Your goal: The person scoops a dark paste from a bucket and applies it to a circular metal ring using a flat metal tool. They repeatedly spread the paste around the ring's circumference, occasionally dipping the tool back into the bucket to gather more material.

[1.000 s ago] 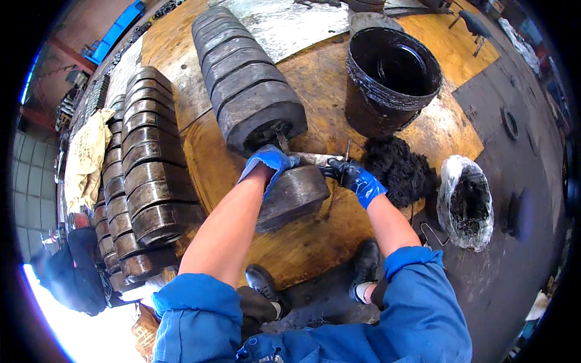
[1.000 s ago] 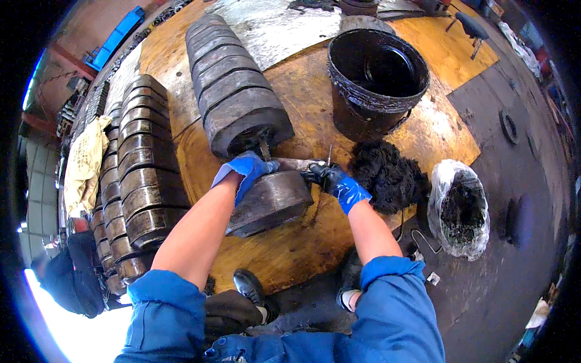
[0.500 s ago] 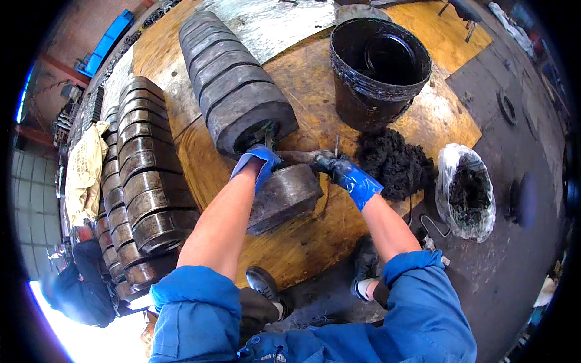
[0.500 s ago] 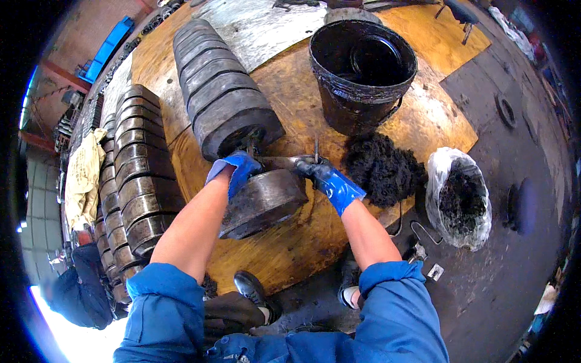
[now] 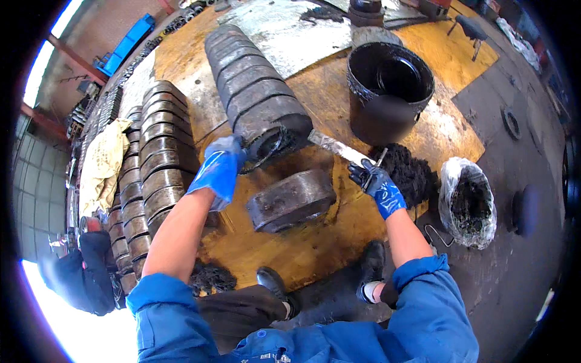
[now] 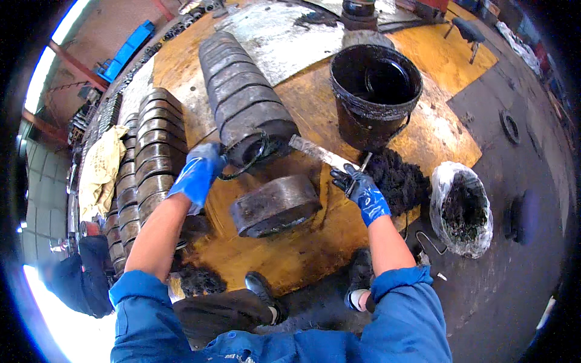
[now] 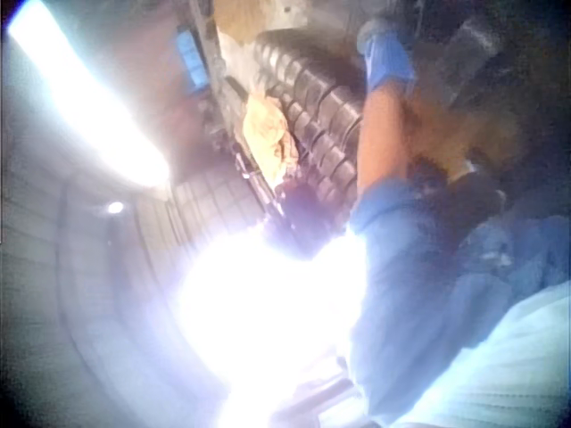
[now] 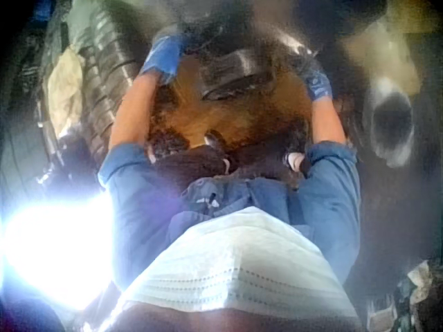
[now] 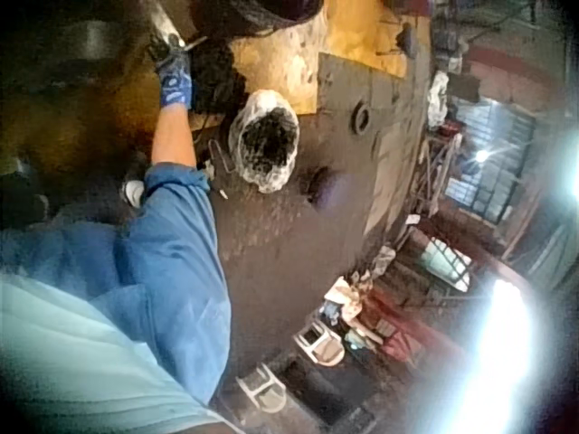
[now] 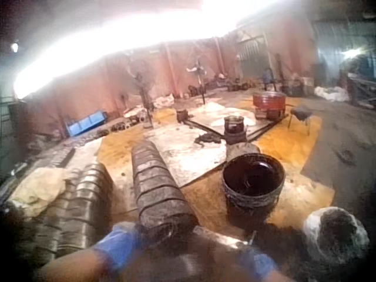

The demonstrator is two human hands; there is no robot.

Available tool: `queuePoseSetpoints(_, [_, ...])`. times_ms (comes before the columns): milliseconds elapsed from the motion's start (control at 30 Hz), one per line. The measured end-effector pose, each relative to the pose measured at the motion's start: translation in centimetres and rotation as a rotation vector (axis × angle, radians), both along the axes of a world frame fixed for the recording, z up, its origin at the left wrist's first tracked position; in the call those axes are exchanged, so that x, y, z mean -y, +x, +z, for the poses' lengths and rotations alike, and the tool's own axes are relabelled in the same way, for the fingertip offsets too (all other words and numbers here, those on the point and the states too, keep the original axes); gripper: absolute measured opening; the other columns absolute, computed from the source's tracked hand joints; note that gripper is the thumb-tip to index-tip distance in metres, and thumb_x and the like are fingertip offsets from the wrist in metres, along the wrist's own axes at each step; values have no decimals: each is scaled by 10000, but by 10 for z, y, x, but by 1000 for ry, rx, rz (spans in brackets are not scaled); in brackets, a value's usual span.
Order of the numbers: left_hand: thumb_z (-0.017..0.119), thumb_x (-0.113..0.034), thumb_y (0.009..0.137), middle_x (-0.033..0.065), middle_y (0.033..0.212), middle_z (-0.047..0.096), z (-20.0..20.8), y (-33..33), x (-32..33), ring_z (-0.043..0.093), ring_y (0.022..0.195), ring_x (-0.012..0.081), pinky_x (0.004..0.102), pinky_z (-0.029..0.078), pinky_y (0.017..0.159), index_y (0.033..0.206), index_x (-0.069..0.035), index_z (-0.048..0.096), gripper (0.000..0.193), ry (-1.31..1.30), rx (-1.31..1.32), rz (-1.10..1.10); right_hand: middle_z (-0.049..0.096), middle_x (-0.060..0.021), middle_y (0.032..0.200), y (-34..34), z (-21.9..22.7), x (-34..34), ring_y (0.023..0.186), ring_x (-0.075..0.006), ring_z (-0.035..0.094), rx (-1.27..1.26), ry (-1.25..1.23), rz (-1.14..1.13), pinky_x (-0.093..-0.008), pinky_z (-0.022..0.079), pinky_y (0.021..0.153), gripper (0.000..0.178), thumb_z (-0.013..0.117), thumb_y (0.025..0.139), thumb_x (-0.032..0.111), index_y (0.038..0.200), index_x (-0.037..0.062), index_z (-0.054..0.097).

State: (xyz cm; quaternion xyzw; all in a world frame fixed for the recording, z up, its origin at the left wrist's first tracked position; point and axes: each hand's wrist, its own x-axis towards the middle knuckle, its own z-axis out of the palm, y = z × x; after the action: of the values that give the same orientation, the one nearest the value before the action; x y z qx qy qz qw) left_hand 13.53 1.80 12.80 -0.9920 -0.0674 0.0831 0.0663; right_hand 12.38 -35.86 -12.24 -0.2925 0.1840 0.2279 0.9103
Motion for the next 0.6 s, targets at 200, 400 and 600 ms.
queuePoseSetpoints(200, [683, -279, 885, 85, 849, 716, 54, -62, -76, 631, 718, 158, 299, 490, 657, 967, -12, 695, 279, -1251, 423, 145, 637, -169, 1211, 11, 104, -19, 1111, -366, 618, 116, 337, -154, -576, 502, 927, 189, 589, 955, 224, 1118, 131, 611])
queuePoseSetpoints(400, [595, -235, 964, 143, 1167, 658, 63, -114, -70, 667, 921, 250, 373, 581, 722, 1160, -71, 602, 256, -2219, 723, 345, 678, -159, 1138, -20, 254, -47, 1010, -351, 657, 445, 454, 120, -537, 538, 861, 337, 521, 974, 391, 1118, 118, 655])
queuePoseSetpoints(600, [597, -206, 952, 116, 1125, 660, 60, -112, -74, 670, 894, 248, 415, 599, 697, 1164, -54, 585, 262, -2749, 810, 173, 687, -164, 1061, -83, 364, -89, 1031, -371, 654, 628, 320, 227, -559, 542, 856, 374, 537, 965, 360, 1212, 88, 611])
